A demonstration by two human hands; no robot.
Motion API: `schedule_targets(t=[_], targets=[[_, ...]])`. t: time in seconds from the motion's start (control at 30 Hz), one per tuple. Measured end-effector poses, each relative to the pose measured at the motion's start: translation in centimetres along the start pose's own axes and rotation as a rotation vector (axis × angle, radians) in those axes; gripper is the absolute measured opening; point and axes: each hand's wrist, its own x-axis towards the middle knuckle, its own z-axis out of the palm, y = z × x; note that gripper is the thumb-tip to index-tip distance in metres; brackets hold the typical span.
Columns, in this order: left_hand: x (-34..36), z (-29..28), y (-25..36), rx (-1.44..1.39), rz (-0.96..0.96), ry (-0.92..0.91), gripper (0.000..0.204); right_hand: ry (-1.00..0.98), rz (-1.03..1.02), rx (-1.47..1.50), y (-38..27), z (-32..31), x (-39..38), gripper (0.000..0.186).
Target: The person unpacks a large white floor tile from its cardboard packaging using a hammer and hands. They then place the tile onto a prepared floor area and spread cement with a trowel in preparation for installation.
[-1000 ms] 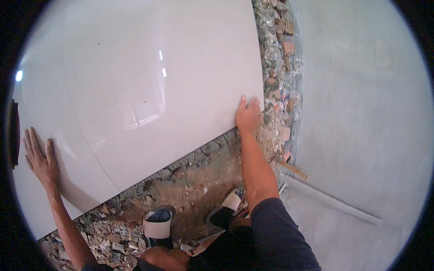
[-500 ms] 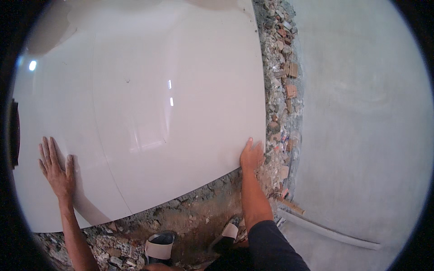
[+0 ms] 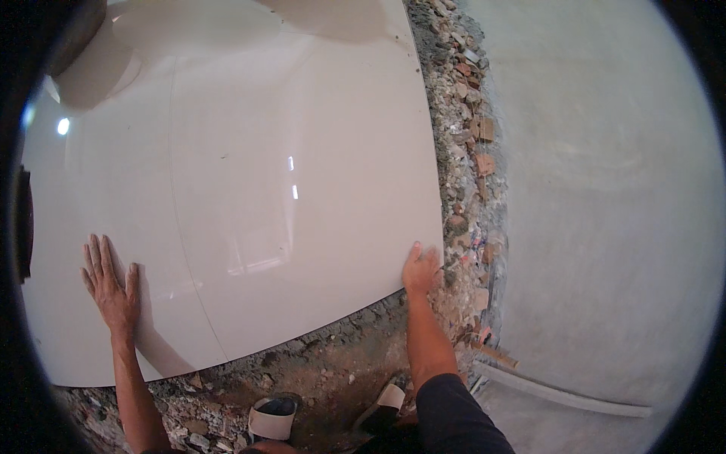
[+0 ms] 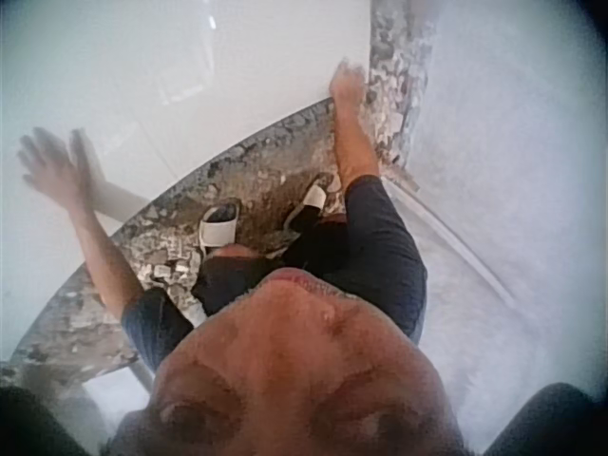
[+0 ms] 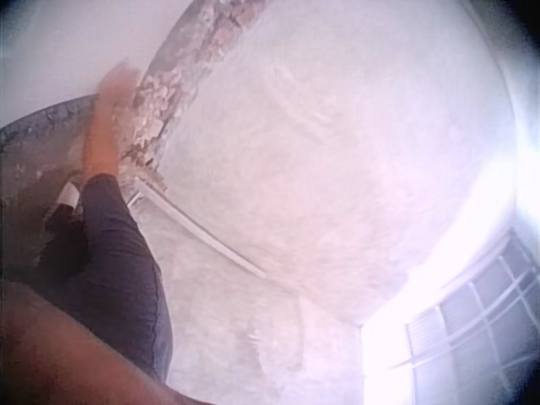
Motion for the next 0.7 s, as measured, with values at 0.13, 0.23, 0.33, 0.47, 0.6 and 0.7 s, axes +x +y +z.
schedule_targets(t=[0.13,0.23,0.33,0.47,0.6,0.7], targets=[[-0.5,0.3,-0.4,0.024,-0.011,-0.037,0.064,-0.196,-0.088,-0.061,0.1,-1.9,0.3,0.077],[-0.3,0.2,-0.6,0.02,0.012,-0.063,0.064,-0.332,-0.172,-0.107,-0.9,-3.8,0.3,0.078],[1.5,-0.2,1.9,0.053,-0.187,-0.181,0.065,-0.331,-0.279,-0.078,-2.9,-4.7,0.0,0.079],[5.5,0.4,13.1,-0.152,-0.113,-0.226,0.068,-0.235,-0.39,-0.005,-5.0,-4.3,1.0,0.079],[8.3,1.0,27.6,-0.319,-0.054,-0.22,0.066,-0.374,-0.524,-0.054,-3.0,-5.4,3.4,0.074],[7.8,0.0,33.0,-0.33,-0.012,-0.251,0.066,-0.496,-0.673,-0.066,1.3,-7.6,5.5,0.066]])
